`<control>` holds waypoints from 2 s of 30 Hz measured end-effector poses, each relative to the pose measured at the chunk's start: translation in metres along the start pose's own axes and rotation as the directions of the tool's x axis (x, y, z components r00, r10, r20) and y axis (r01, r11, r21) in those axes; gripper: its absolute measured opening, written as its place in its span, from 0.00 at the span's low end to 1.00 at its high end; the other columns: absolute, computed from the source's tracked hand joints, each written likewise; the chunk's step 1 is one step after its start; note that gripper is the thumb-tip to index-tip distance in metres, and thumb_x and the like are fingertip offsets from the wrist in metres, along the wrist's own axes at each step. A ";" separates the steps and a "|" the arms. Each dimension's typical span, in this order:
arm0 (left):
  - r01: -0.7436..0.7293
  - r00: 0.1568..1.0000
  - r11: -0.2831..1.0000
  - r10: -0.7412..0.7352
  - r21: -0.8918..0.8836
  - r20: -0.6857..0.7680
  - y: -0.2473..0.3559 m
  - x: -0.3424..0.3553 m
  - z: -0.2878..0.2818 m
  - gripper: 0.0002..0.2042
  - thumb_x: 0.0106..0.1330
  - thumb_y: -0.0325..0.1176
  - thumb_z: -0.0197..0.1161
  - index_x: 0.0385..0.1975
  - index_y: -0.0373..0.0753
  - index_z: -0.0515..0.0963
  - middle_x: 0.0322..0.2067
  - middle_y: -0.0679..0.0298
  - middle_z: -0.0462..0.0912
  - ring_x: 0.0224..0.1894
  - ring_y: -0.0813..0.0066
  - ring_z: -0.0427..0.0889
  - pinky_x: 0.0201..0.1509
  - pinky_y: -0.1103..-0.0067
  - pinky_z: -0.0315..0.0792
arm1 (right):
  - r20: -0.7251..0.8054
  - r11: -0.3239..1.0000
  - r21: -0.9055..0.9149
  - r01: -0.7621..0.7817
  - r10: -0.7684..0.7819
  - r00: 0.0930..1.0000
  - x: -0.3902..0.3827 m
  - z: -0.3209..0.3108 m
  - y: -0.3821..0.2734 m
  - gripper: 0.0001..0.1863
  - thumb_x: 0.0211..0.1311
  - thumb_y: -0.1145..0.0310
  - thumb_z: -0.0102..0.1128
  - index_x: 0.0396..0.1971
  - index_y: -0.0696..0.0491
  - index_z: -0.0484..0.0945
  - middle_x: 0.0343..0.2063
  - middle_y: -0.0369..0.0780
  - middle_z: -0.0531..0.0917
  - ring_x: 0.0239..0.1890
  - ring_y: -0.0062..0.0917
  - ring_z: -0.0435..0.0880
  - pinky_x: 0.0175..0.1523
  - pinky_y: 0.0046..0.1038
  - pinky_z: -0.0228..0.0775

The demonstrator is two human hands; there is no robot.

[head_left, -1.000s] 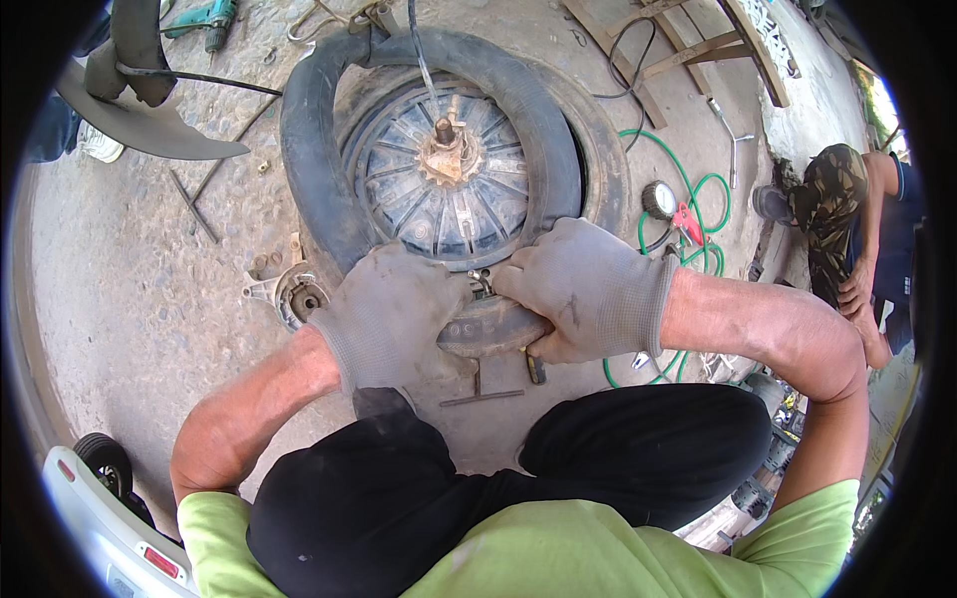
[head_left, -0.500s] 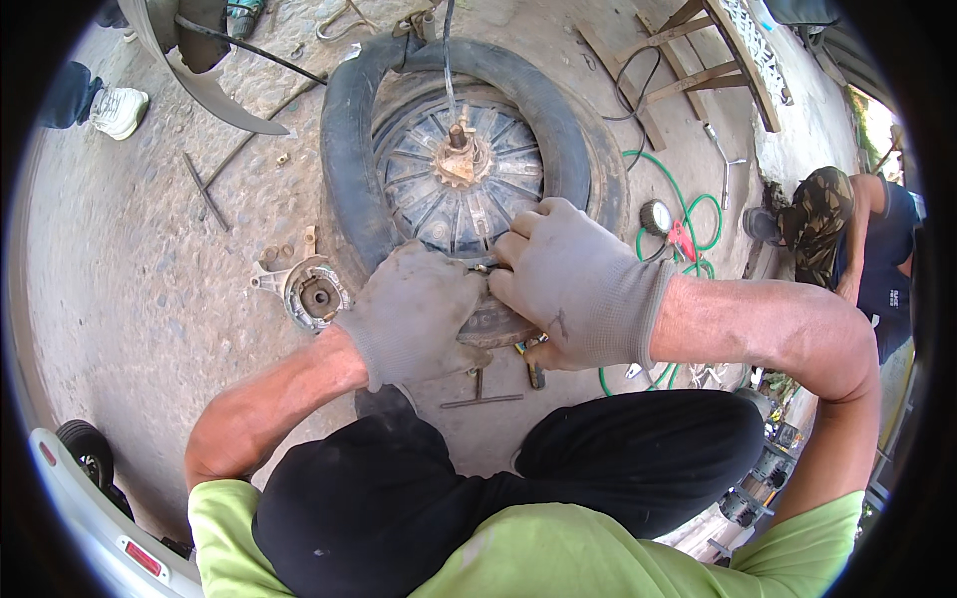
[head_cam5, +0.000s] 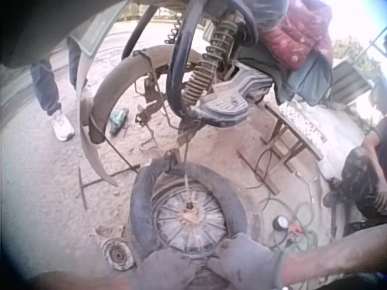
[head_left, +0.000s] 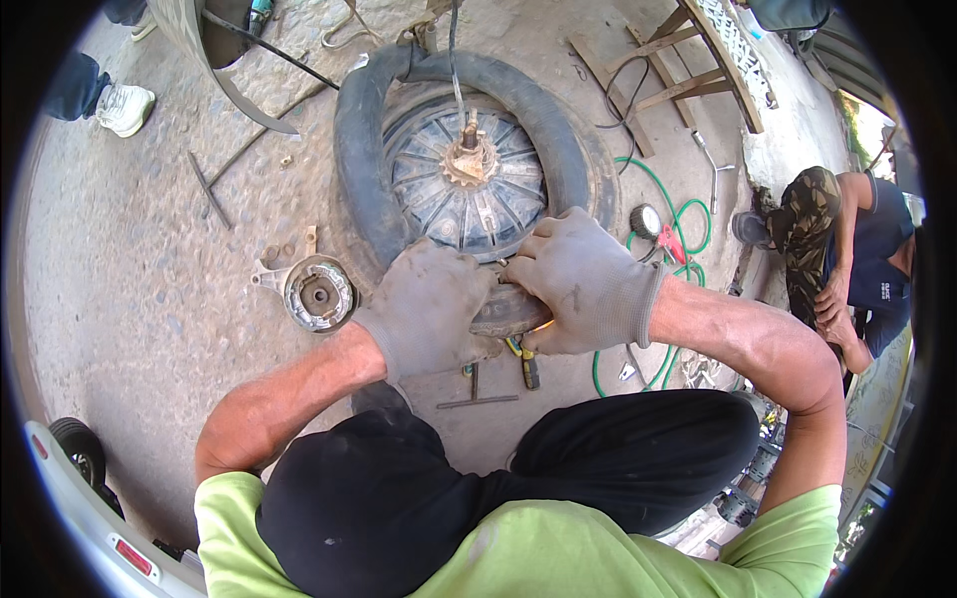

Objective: The person removes a motorcycle tire from the rim using a screwdriver and hands, then repositions and reseats the tire onto the rim. The person repeatedly pries and adjusts the tire bead around the rim edge.

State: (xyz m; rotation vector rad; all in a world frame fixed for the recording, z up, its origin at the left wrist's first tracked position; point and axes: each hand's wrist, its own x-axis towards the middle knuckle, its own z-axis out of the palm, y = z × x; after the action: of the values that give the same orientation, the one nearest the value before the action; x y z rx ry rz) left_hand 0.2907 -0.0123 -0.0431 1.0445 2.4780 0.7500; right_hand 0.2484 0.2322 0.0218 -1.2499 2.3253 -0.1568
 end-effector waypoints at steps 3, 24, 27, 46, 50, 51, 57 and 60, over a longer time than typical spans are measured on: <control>-0.012 1.000 1.000 0.012 -0.006 -0.018 -0.001 0.003 -0.001 0.35 0.55 0.59 0.85 0.54 0.37 0.88 0.39 0.56 0.88 0.50 0.52 0.88 0.60 0.59 0.76 | 0.090 0.999 0.023 -0.031 0.029 0.995 0.008 -0.001 0.002 0.28 0.49 0.43 0.82 0.36 0.55 0.91 0.36 0.47 0.92 0.45 0.45 0.92 0.54 0.45 0.81; -0.009 0.994 1.000 0.008 -0.012 -0.108 0.005 -0.009 0.015 0.30 0.59 0.53 0.83 0.54 0.38 0.85 0.44 0.56 0.87 0.54 0.53 0.85 0.64 0.57 0.75 | 0.221 0.996 -0.008 -0.089 0.088 0.971 0.019 0.014 -0.003 0.21 0.47 0.53 0.79 0.35 0.54 0.90 0.32 0.47 0.92 0.40 0.45 0.94 0.47 0.46 0.83; -0.018 0.982 1.000 0.021 0.014 -0.187 0.007 -0.011 0.024 0.31 0.58 0.52 0.84 0.55 0.38 0.85 0.45 0.56 0.87 0.54 0.53 0.84 0.65 0.57 0.74 | -0.023 0.999 0.003 -0.045 0.045 0.999 0.004 0.027 -0.004 0.20 0.46 0.55 0.79 0.33 0.55 0.87 0.31 0.45 0.90 0.41 0.45 0.92 0.49 0.46 0.81; -0.014 0.953 1.000 0.019 0.018 -0.302 0.018 -0.002 0.026 0.31 0.54 0.49 0.87 0.52 0.37 0.84 0.43 0.53 0.85 0.51 0.50 0.85 0.60 0.55 0.77 | -0.169 0.999 0.007 -0.054 0.054 0.984 -0.012 0.035 0.003 0.23 0.46 0.60 0.81 0.41 0.54 0.85 0.38 0.43 0.87 0.47 0.42 0.88 0.46 0.47 0.76; 0.098 0.981 0.995 -0.091 0.035 -0.173 0.026 0.007 0.013 0.33 0.54 0.50 0.87 0.55 0.37 0.85 0.42 0.52 0.87 0.50 0.49 0.86 0.60 0.56 0.77 | -0.118 0.999 0.018 -0.046 0.047 0.992 -0.012 0.012 0.009 0.27 0.44 0.61 0.83 0.45 0.55 0.85 0.40 0.44 0.87 0.47 0.45 0.87 0.49 0.47 0.77; 0.100 0.980 0.994 -0.091 0.042 -0.179 0.026 0.009 0.011 0.33 0.54 0.50 0.87 0.55 0.37 0.85 0.42 0.52 0.87 0.50 0.49 0.86 0.59 0.56 0.76 | -0.088 0.999 0.013 -0.044 0.045 0.995 -0.012 0.007 0.012 0.28 0.44 0.61 0.83 0.46 0.56 0.85 0.40 0.44 0.87 0.48 0.45 0.87 0.49 0.47 0.78; 0.088 0.980 0.996 -0.083 0.022 -0.179 0.027 0.018 0.012 0.32 0.54 0.51 0.87 0.54 0.37 0.85 0.41 0.54 0.87 0.49 0.51 0.86 0.58 0.57 0.76 | -0.171 0.998 0.014 -0.068 0.069 0.983 -0.026 0.013 0.009 0.33 0.47 0.62 0.84 0.56 0.54 0.84 0.51 0.44 0.89 0.58 0.45 0.88 0.56 0.47 0.78; 0.097 0.985 0.995 -0.093 0.018 -0.147 0.031 0.021 0.012 0.32 0.53 0.50 0.87 0.52 0.37 0.85 0.40 0.55 0.86 0.49 0.52 0.86 0.58 0.58 0.75 | -0.419 1.000 0.009 -0.015 0.017 0.908 -0.044 0.009 -0.001 0.33 0.48 0.66 0.81 0.58 0.53 0.84 0.57 0.44 0.86 0.61 0.41 0.87 0.60 0.46 0.79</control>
State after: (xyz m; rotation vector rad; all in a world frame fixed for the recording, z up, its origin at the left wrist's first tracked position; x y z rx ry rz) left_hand 0.2997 0.0255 -0.0362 0.9018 2.6465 0.7934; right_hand 0.2733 0.2685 0.0306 -1.2947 2.6917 -0.4685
